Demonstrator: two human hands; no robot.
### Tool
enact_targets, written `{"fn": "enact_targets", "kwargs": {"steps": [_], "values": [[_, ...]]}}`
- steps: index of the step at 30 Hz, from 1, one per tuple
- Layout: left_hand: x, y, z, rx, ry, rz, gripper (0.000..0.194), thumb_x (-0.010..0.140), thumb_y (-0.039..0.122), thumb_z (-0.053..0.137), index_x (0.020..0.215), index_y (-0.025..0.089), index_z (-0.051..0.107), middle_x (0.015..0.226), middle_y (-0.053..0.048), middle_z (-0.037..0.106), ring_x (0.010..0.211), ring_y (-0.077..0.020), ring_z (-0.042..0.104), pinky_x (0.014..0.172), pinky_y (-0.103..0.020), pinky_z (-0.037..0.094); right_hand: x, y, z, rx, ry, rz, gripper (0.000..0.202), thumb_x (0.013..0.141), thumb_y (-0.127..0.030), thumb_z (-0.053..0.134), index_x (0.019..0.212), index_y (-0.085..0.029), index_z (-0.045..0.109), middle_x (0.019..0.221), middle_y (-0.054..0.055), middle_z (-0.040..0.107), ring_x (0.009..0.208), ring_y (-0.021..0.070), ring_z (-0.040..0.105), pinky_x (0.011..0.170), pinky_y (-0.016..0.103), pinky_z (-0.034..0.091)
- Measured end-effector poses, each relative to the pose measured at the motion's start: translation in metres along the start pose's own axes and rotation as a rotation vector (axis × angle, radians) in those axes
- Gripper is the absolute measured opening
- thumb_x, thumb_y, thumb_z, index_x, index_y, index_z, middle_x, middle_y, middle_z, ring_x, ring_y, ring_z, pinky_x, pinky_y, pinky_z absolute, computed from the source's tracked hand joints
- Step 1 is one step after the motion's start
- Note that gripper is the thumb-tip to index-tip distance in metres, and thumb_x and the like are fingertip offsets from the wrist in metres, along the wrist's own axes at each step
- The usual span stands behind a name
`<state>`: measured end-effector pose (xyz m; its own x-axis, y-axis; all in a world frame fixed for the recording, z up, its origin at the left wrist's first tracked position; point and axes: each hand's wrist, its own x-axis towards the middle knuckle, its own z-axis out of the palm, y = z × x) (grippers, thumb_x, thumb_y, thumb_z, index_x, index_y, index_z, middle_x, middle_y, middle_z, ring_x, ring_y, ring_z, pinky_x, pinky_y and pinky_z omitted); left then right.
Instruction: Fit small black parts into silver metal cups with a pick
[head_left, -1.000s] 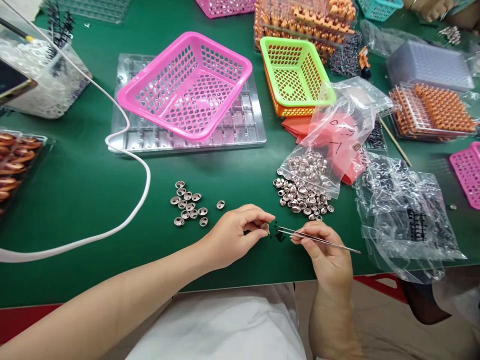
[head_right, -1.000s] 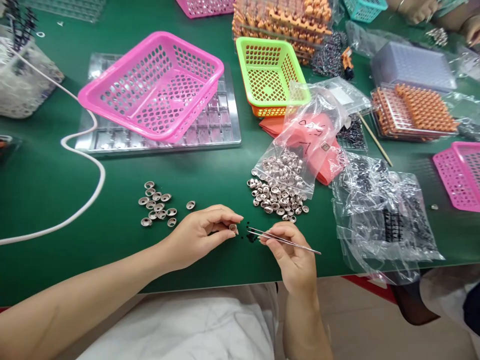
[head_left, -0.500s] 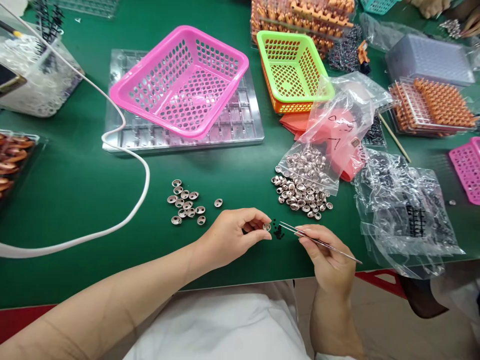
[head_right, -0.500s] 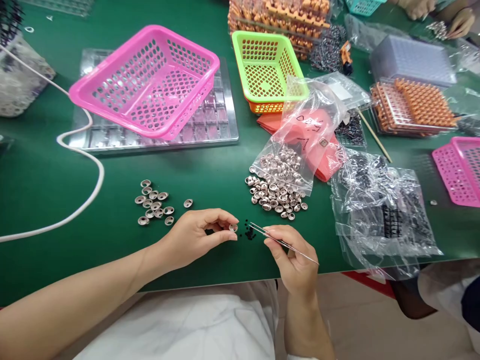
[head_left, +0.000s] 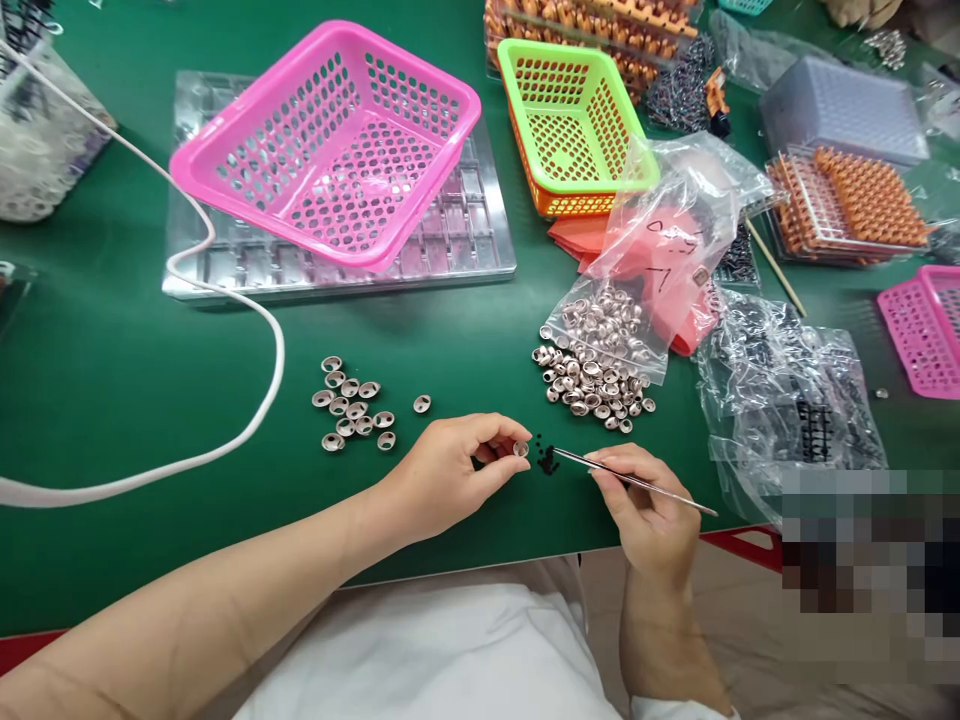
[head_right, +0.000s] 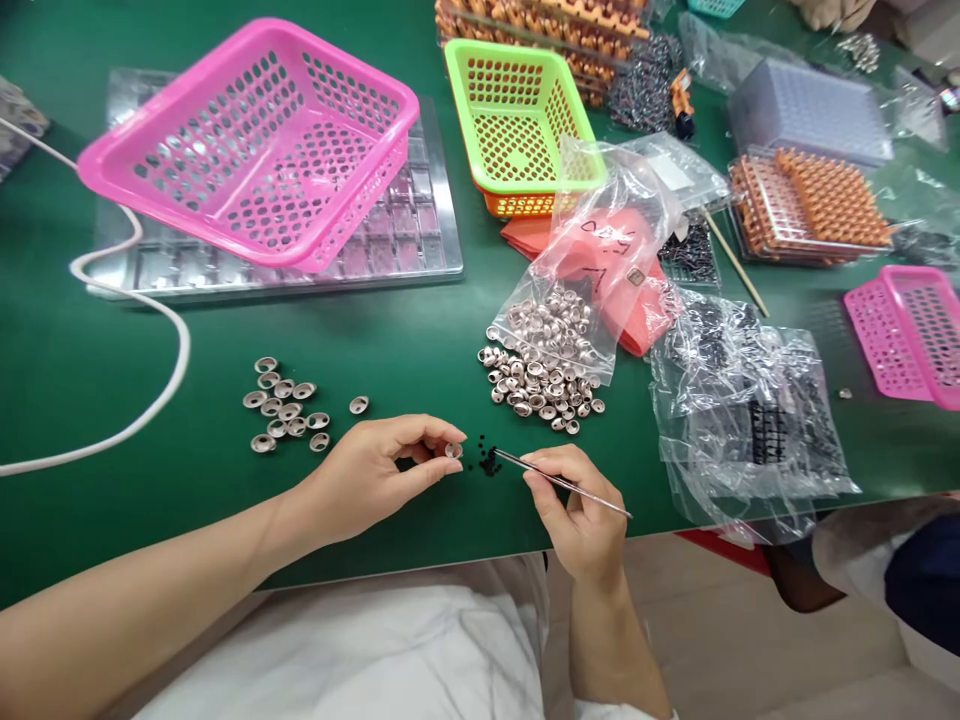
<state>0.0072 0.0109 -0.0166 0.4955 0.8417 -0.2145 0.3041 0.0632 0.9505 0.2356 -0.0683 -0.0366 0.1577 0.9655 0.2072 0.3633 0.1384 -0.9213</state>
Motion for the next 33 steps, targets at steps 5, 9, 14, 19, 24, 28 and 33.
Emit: {"fn": "enact_targets", "kwargs": {"steps": [5, 9, 14, 19, 24, 28, 33], "values": [[-0.001, -0.002, 0.0, 0.048, -0.019, 0.09, 0.024, 0.091, 0.019, 0.056, 0.11, 0.015, 0.071, 0.09, -0.005, 0.072, 0.07, -0.0122, 0.065, 0.065, -0.022, 0.055, 0.001, 0.001, 0.0, 0.004, -0.048, -0.025, 0.024, 0.086, -0.009, 0.068, 0.104, -0.026, 0.068, 0.095, 0.004, 0.075, 0.09, 0.0224, 0.072, 0.077, 0.04, 0.06], [-0.003, -0.002, -0.001, 0.12, -0.041, 0.191, 0.031, 0.094, 0.014, 0.048, 0.117, 0.014, 0.068, 0.088, -0.006, 0.068, 0.072, -0.0127, 0.062, 0.067, -0.024, 0.052, 0.001, 0.001, -0.001, -0.011, -0.059, -0.018, 0.022, 0.087, -0.01, 0.068, 0.102, -0.026, 0.068, 0.095, 0.004, 0.074, 0.09, 0.0225, 0.071, 0.078, 0.041, 0.059], [-0.004, 0.0, -0.003, 0.176, -0.067, 0.218, 0.031, 0.095, 0.012, 0.044, 0.118, 0.015, 0.065, 0.087, -0.005, 0.064, 0.07, -0.0128, 0.059, 0.065, -0.023, 0.05, 0.001, 0.001, -0.001, -0.042, -0.091, -0.025, 0.022, 0.087, -0.012, 0.068, 0.103, -0.027, 0.068, 0.095, 0.004, 0.075, 0.09, 0.0226, 0.071, 0.076, 0.04, 0.059], [-0.004, 0.001, -0.003, 0.195, -0.078, 0.2, 0.03, 0.096, 0.014, 0.044, 0.117, 0.014, 0.064, 0.082, -0.004, 0.062, 0.067, -0.0129, 0.057, 0.064, -0.024, 0.048, 0.002, 0.001, -0.001, -0.047, -0.093, -0.036, 0.021, 0.087, -0.013, 0.068, 0.102, -0.027, 0.068, 0.094, 0.004, 0.075, 0.089, 0.0228, 0.071, 0.076, 0.041, 0.059], [-0.004, 0.0, -0.003, 0.2, -0.086, 0.234, 0.033, 0.097, 0.013, 0.042, 0.12, 0.01, 0.065, 0.084, -0.006, 0.062, 0.072, -0.0141, 0.058, 0.068, -0.026, 0.049, 0.002, 0.0, 0.001, -0.026, -0.047, -0.037, 0.02, 0.086, -0.011, 0.068, 0.099, -0.026, 0.069, 0.092, 0.004, 0.075, 0.087, 0.0228, 0.071, 0.075, 0.041, 0.058], [-0.004, -0.001, -0.003, 0.203, -0.103, 0.262, 0.035, 0.097, 0.012, 0.041, 0.122, 0.01, 0.065, 0.086, -0.007, 0.063, 0.075, -0.0155, 0.06, 0.07, -0.027, 0.049, 0.0, -0.006, 0.005, 0.051, 0.026, -0.079, 0.023, 0.084, -0.007, 0.069, 0.096, -0.027, 0.068, 0.086, 0.002, 0.074, 0.08, 0.0218, 0.071, 0.07, 0.04, 0.057], [-0.005, 0.001, -0.003, 0.188, -0.132, 0.33, 0.035, 0.096, 0.01, 0.041, 0.122, 0.01, 0.065, 0.088, -0.009, 0.066, 0.078, -0.0165, 0.061, 0.069, -0.026, 0.049, -0.003, -0.016, 0.011, 0.097, 0.106, -0.154, 0.026, 0.083, -0.005, 0.069, 0.098, -0.026, 0.068, 0.085, 0.002, 0.074, 0.076, 0.0215, 0.071, 0.066, 0.039, 0.057]]}}
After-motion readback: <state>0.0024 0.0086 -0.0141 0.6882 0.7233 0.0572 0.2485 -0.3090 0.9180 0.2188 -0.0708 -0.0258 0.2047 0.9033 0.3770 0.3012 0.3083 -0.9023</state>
